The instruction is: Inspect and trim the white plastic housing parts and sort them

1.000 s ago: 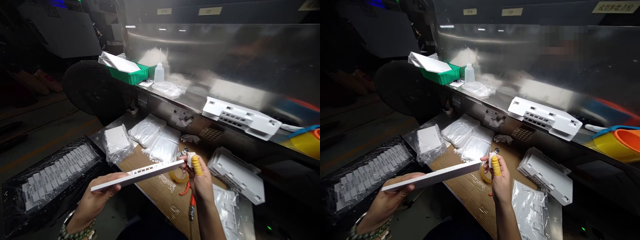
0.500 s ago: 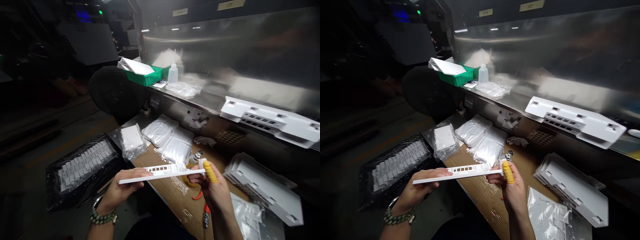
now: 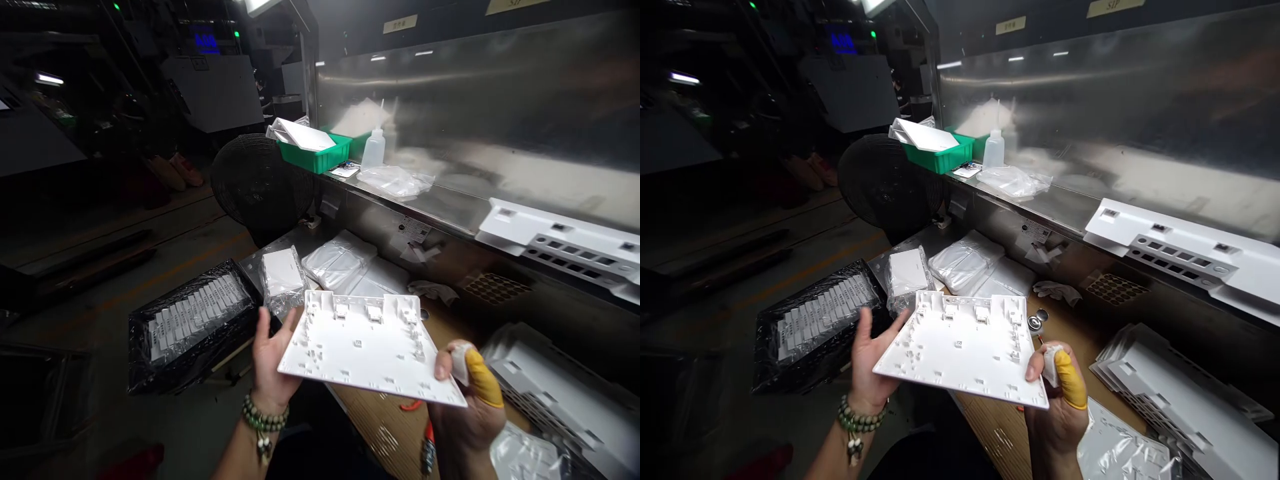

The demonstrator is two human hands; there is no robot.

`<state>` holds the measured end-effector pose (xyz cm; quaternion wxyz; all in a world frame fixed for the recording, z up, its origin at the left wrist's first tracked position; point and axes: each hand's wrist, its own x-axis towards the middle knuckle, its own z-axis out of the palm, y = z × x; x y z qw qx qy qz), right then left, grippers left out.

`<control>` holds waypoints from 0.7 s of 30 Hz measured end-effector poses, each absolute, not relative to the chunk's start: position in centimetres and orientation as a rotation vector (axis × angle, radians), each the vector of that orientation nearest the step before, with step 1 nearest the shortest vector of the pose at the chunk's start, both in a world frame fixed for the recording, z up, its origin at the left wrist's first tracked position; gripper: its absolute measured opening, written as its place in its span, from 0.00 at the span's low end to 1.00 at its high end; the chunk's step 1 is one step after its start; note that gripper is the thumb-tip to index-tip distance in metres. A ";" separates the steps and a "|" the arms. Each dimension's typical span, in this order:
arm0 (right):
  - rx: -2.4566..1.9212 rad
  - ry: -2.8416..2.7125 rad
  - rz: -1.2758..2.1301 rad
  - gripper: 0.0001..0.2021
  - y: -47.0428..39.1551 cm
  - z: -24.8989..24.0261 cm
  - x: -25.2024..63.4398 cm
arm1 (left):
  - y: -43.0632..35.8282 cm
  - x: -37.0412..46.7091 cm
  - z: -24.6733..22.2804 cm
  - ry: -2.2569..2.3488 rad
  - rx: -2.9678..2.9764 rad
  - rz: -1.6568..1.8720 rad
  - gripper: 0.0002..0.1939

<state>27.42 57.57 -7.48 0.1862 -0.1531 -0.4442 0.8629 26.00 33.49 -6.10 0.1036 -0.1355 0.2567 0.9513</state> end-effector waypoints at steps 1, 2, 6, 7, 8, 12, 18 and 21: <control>-0.391 -1.282 2.414 0.13 57.8 -7.8 27.4 | 33.6 25.7 -6.4 0.665 -0.453 2.699 0.40; -0.351 -1.332 2.399 0.13 58.1 -8.2 27.4 | 33.6 25.3 -6.6 0.617 -0.489 2.611 0.37; -0.283 -1.802 2.144 0.14 60.3 -9.7 26.7 | 33.3 24.4 -6.2 0.581 -0.561 2.534 0.37; -0.291 -1.916 1.994 0.15 60.7 -9.7 26.6 | 33.4 24.3 -5.7 0.595 -0.552 2.561 0.38; -0.293 -1.994 1.835 0.15 60.9 -9.6 26.7 | 33.5 24.2 -5.3 0.628 -0.537 2.604 0.40; -0.025 -2.182 1.622 0.12 58.8 -7.3 27.9 | 34.6 24.3 -3.5 0.832 -0.536 2.788 0.46; 0.715 -2.317 1.633 0.12 50.5 -3.8 30.4 | 36.4 25.0 -2.7 0.851 -0.598 2.904 0.47; 0.811 -2.283 1.568 0.08 48.7 -3.6 30.6 | 36.6 25.3 -2.5 0.825 -0.639 2.927 0.48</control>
